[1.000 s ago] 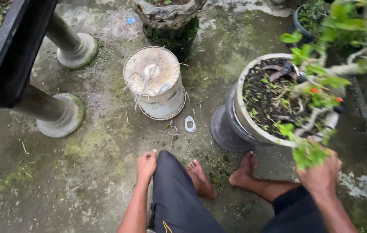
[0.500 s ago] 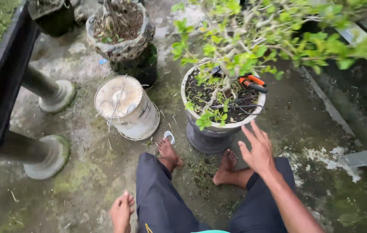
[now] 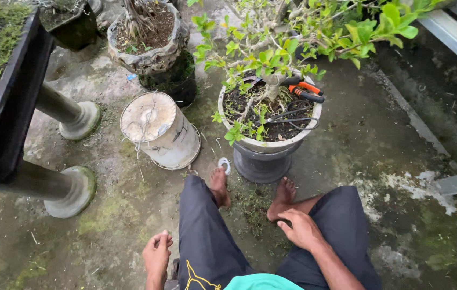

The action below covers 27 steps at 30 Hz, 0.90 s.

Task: The person sits on the floor and wires a potted bonsai tree. They measure and cut lengths of wire, then wrap the wire around the branches to shape and secure them in place.

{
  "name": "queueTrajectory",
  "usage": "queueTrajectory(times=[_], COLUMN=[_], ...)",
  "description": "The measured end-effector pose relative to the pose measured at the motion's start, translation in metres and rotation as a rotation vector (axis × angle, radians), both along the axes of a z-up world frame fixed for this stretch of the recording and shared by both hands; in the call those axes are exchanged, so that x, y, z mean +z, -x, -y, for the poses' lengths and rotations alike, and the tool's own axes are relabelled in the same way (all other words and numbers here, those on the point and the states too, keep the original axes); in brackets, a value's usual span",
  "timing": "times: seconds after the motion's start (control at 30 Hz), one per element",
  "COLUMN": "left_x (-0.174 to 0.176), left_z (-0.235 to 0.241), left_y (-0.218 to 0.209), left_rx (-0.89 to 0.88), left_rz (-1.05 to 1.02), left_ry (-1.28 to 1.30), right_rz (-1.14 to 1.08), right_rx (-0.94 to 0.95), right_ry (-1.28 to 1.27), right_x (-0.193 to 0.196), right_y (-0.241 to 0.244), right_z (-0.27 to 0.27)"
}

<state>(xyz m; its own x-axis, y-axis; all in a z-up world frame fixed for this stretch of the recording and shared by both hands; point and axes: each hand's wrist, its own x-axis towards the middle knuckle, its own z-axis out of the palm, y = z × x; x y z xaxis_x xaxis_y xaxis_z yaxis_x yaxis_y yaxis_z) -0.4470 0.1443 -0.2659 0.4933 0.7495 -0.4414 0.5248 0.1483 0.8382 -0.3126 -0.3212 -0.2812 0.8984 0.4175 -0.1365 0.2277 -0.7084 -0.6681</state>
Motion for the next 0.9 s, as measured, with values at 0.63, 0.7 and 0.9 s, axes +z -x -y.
queueTrajectory(times=[0.63, 0.7, 0.9], left_x=[0.084, 0.117, 0.242], left_z=[0.005, 0.009, 0.025], left_y=[-0.015, -0.017, -0.016], left_rx=[0.001, 0.039, 0.045], left_rz=[0.113, 0.238, 0.403], left_ry=[-0.094, -0.079, -0.353], right_rz=[-0.027, -0.025, -0.374], right_rx=[-0.060, -0.094, -0.254], right_ry=[-0.044, -0.057, 0.024], right_x=[-0.015, -0.019, -0.014], right_y=[-0.002, -0.003, -0.046], right_z=[0.008, 0.009, -0.015])
